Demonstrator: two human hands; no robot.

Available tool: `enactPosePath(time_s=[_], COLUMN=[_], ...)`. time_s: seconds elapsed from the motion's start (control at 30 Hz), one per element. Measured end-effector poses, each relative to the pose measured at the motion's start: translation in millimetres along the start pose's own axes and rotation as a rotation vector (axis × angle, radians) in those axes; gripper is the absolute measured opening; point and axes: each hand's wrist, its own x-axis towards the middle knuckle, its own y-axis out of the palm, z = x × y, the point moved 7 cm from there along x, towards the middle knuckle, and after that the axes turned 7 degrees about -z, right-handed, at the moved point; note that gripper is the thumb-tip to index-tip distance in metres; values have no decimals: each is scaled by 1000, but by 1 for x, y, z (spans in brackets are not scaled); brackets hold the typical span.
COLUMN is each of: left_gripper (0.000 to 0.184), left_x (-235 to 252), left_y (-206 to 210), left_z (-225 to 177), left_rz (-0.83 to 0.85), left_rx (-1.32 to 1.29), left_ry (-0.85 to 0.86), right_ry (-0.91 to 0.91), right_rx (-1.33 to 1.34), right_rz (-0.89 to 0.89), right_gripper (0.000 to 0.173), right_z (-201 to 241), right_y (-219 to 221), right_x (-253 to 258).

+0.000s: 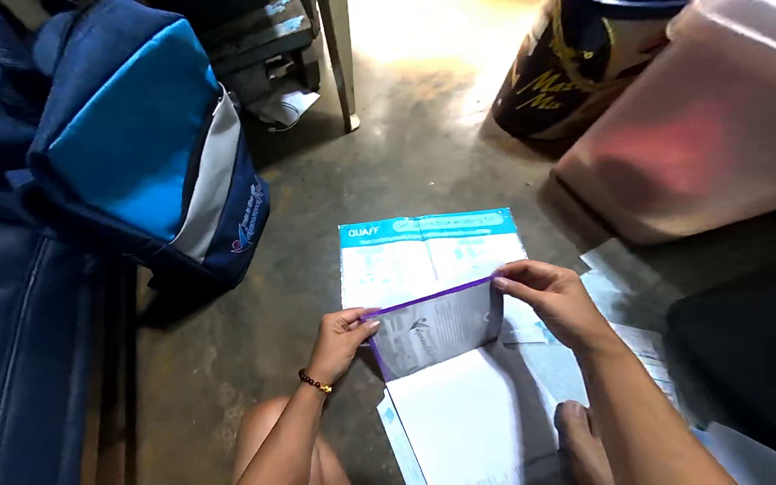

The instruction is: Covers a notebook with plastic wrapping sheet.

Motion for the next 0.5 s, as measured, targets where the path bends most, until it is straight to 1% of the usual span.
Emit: enactPosePath(time_s=[0.13,0.33,0.43,0.5], left_gripper=[16,19,24,26], left_x=[4,8,7,7], left_y=[-1,0,-1,-2], left_z=[-2,-3,-5,-10], left_rz=[10,45,61,81], left_rx=[9,9,38,89], left_ry=[8,43,89,166], right_ry=[22,33,57,58], right_rx=[-29,-9,2,8], right_rz=[41,92,96,96], right_gripper=[17,19,19,19], right_z=[4,3,4,5], right_y=[-1,-3,0,2], right_x=[7,11,12,13])
